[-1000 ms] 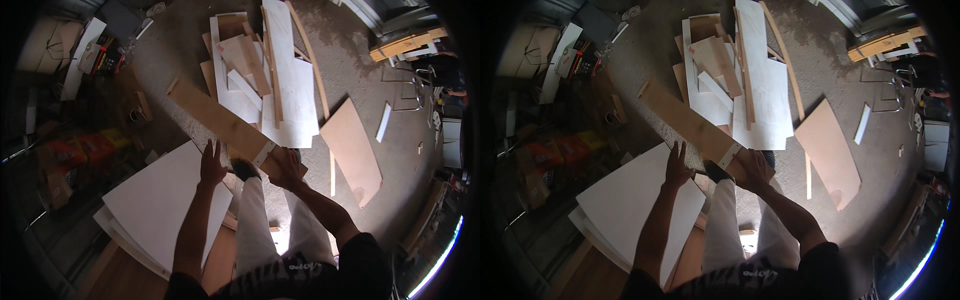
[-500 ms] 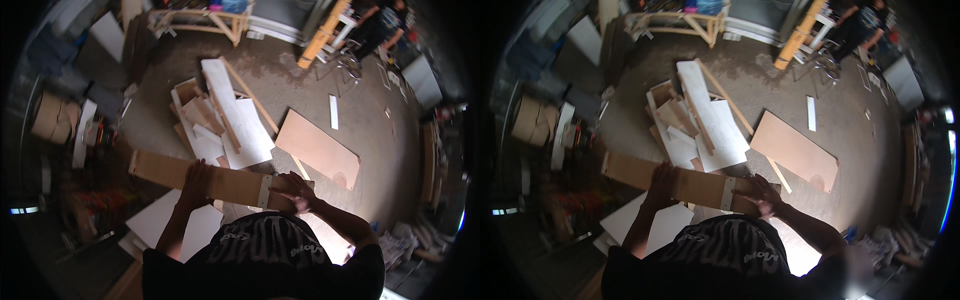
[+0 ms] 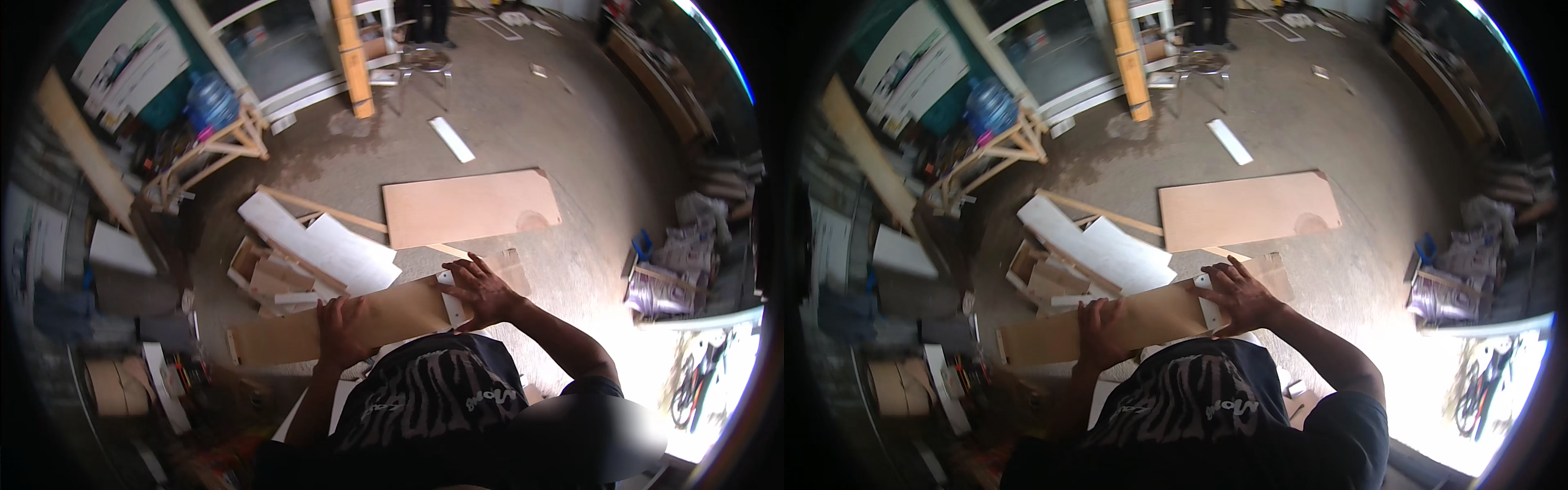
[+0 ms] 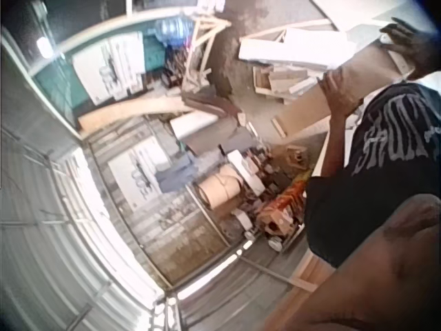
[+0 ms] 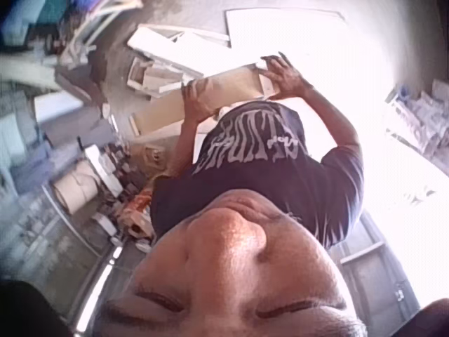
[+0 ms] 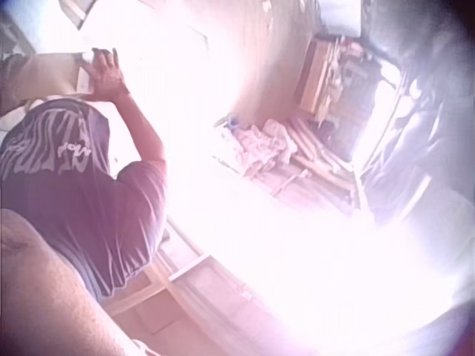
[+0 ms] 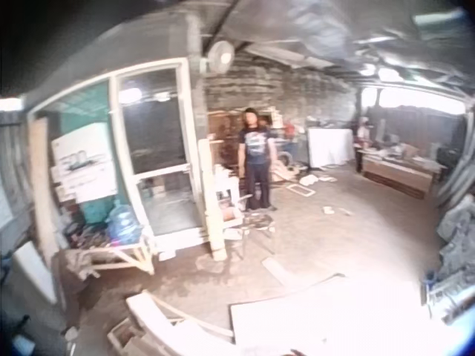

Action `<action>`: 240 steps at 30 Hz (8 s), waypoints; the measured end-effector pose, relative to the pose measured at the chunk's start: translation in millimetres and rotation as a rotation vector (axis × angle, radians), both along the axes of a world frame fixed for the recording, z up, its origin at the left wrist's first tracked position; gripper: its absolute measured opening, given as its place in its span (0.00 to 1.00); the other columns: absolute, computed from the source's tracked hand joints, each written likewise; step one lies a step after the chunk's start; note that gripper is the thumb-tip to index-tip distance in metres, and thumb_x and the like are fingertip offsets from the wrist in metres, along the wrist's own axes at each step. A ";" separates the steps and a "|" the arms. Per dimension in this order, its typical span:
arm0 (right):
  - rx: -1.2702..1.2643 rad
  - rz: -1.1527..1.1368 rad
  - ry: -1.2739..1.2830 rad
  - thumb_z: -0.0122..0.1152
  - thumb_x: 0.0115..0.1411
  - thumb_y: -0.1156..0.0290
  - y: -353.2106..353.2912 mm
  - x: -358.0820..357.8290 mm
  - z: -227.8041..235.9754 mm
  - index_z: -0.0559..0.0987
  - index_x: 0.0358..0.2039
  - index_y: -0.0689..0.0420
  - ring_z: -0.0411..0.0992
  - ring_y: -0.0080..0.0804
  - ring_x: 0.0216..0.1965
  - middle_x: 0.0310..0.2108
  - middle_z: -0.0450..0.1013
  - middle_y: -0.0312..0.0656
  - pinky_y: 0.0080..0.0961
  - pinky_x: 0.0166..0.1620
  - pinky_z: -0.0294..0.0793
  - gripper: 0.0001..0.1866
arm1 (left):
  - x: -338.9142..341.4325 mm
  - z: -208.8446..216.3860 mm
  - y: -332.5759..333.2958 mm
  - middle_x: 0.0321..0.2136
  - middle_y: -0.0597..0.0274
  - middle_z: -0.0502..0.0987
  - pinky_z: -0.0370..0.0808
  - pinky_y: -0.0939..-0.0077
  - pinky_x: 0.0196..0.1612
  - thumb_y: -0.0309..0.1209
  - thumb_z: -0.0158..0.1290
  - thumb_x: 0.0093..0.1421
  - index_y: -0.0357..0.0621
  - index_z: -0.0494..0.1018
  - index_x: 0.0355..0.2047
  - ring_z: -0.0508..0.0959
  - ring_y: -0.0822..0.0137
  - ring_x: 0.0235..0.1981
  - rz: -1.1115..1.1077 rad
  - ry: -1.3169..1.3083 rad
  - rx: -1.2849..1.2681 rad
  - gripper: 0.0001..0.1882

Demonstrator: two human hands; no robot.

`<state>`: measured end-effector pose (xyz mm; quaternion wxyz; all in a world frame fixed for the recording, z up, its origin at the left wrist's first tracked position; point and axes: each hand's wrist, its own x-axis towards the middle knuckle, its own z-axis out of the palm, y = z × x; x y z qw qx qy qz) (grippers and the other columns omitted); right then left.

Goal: The person selects wooden pieces from a pile, uses a hammer to remove nails from the joined wooden boards, and separates the pieces by hand.

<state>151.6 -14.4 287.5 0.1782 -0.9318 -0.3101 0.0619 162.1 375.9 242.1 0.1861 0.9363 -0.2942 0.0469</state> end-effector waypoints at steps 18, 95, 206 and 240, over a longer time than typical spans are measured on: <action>-0.029 -1.017 0.003 0.78 0.42 0.34 -357.5 -198.2 -41.0 0.65 0.75 0.32 0.53 0.56 0.77 0.72 0.59 0.60 0.62 0.79 0.39 0.59 | 69.6 -30.5 -522.0 0.64 0.43 0.64 0.48 0.27 0.74 0.46 0.81 0.30 0.47 0.70 0.69 0.64 0.40 0.67 -0.802 0.156 -0.048 0.62; 0.015 -1.767 -0.581 0.63 0.67 0.66 -2520.5 46.6 -109.4 0.83 0.58 0.48 0.74 0.53 0.62 0.60 0.76 0.55 0.50 0.70 0.68 0.19 | 307.0 -31.5 -2796.3 0.62 0.44 0.67 0.48 0.33 0.76 0.58 0.78 0.33 0.60 0.72 0.64 0.64 0.43 0.68 -0.908 0.091 0.073 0.55; 0.648 -1.292 -0.337 0.72 0.62 0.73 -3894.8 183.2 -44.1 0.88 0.45 0.56 0.83 0.32 0.34 0.36 0.86 0.44 0.28 0.40 0.83 0.11 | 307.6 -12.8 -4104.0 0.53 0.58 0.83 0.59 0.45 0.74 0.34 0.63 0.65 0.48 0.80 0.55 0.80 0.57 0.59 -0.315 0.267 -0.520 0.19; 0.239 -0.947 -0.152 0.79 0.53 0.59 -4033.0 236.1 -59.9 0.67 0.72 0.46 0.64 0.52 0.70 0.70 0.64 0.49 0.50 0.72 0.61 0.47 | 284.1 -20.7 -4192.4 0.55 0.48 0.82 0.74 0.57 0.64 0.31 0.56 0.69 0.42 0.80 0.57 0.80 0.49 0.58 0.172 0.301 -0.685 0.18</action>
